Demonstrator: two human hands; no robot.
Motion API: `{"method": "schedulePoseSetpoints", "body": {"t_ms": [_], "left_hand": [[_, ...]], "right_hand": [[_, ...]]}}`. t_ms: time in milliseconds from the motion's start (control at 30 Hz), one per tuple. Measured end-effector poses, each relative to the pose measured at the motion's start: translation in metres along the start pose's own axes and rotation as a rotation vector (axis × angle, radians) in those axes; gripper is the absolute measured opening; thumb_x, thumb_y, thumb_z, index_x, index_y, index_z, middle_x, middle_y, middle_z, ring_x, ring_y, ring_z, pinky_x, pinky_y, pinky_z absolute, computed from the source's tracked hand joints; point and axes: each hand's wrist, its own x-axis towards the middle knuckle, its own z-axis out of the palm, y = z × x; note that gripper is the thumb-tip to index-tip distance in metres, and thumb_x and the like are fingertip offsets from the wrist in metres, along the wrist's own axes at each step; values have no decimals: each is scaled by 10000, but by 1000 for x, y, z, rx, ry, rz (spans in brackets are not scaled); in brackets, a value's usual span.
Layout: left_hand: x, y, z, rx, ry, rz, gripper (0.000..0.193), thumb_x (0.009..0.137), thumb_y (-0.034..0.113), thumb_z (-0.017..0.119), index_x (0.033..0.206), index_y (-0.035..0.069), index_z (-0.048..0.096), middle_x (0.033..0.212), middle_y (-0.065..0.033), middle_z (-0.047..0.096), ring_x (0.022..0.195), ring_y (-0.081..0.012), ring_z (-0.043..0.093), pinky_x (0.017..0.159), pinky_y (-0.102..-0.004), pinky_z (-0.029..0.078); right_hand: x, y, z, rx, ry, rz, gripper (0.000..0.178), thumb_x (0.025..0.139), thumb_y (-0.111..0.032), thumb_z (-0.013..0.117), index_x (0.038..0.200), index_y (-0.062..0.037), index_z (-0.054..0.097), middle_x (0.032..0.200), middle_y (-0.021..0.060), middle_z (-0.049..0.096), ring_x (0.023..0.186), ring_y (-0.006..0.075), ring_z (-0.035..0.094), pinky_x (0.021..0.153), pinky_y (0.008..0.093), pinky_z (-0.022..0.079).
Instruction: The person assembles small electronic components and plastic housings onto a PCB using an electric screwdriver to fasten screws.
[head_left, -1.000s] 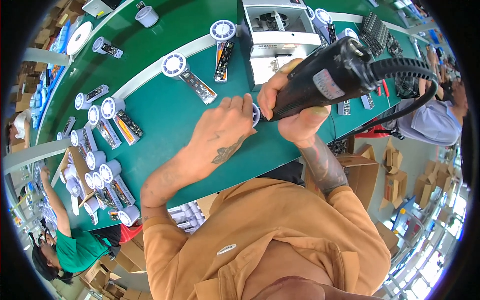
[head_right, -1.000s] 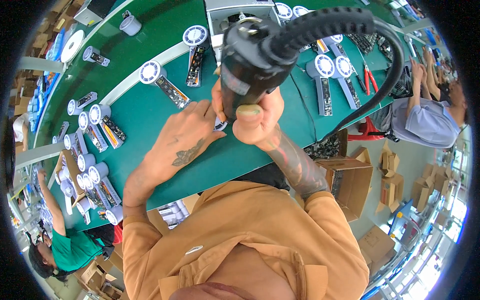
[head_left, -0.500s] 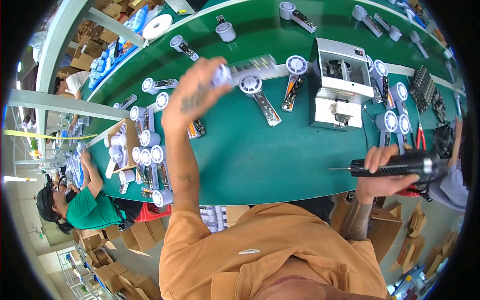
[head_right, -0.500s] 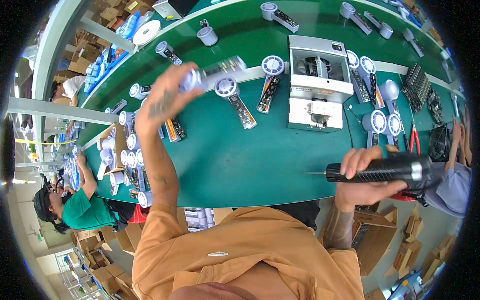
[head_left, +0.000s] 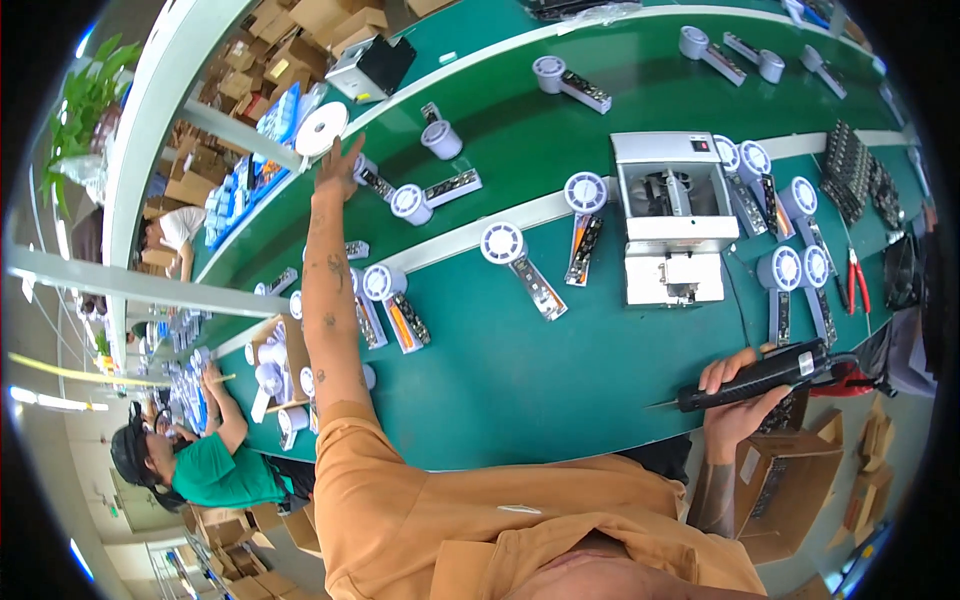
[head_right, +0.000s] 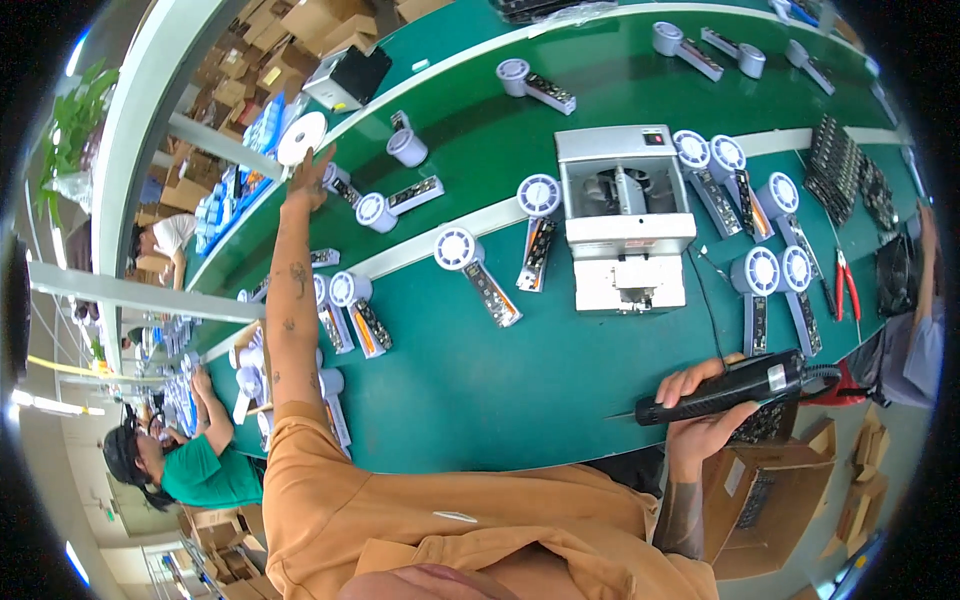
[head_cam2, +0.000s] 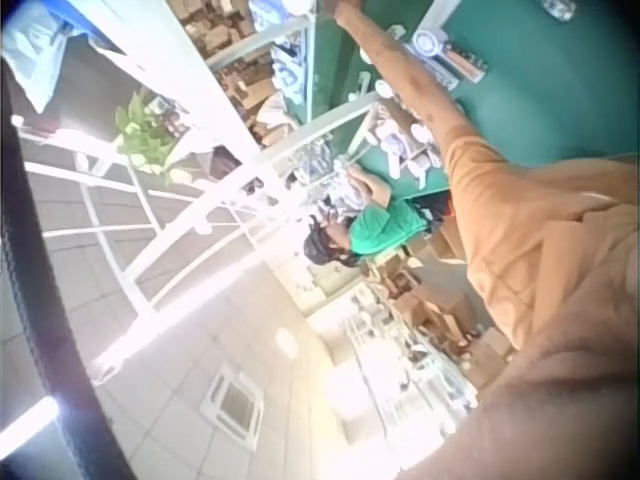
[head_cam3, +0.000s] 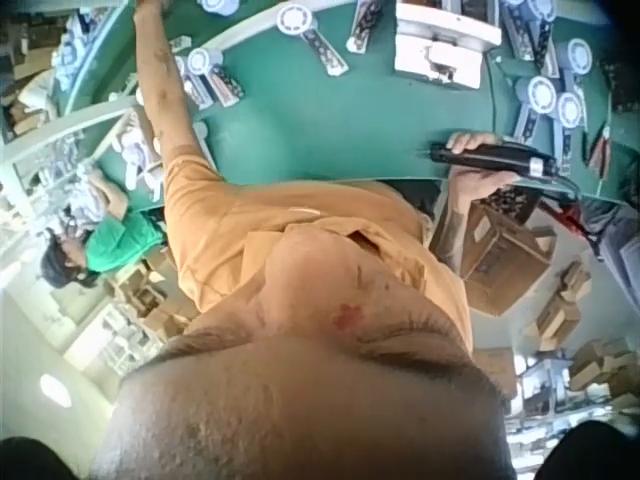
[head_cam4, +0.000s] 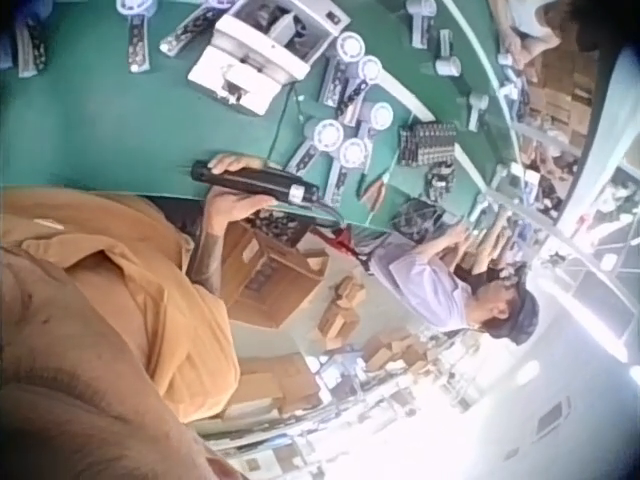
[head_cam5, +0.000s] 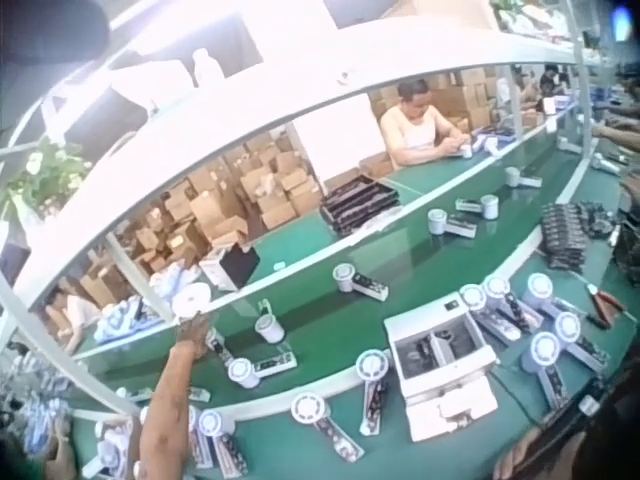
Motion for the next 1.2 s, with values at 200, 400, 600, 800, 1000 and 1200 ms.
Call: {"method": "schedulePoseSetpoints", "body": {"t_ms": [200,400,600,800,1000,1200], "left_hand": [[-28,-122,23,-469,-130,108,719,667,-50,785,1327,149,582,1313,-106,575,1244,-303,535,1059,-378,440],[-92,-14,-155,-356,-161,230,633,676,-26,789,1270,54,584,1094,-158,615,1042,-338,618,925,-401,477],[-192,147,-218,-453,-372,439,539,692,173,830,1175,57,623,997,-185,642,929,-359,631,838,-412,496],[-256,265,-230,-578,-421,574,413,766,299,794,1008,19,611,910,-172,630,805,-358,655,695,-443,518],[-268,303,-216,-510,-480,456,477,793,359,775,1065,1,617,902,-161,627,823,-308,658,683,-417,519],[-276,324,-178,-625,187,670,439,806,347,757,1149,83,685,890,-42,646,858,-186,615,708,-319,473]], "right_hand": [[1,-5,17,187,-102,236,789,904,-761,395,1304,-81,370,767,76,560,577,238,571,544,359,481],[67,-47,68,223,-220,-18,893,867,-830,327,1380,-100,352,640,55,490,409,171,471,389,317,409],[111,-33,135,-369,-429,-303,980,852,-828,402,1349,15,358,621,56,494,446,144,497,417,277,412],[118,-8,130,-488,-565,-456,677,993,-574,440,1215,65,443,639,89,541,462,130,500,442,244,407],[98,-13,113,-447,-448,-299,751,965,-630,445,1250,63,403,633,104,525,452,154,501,424,273,412],[78,-18,99,-468,-360,-172,912,863,-791,453,1284,14,368,599,78,493,429,173,499,414,293,411]]}}
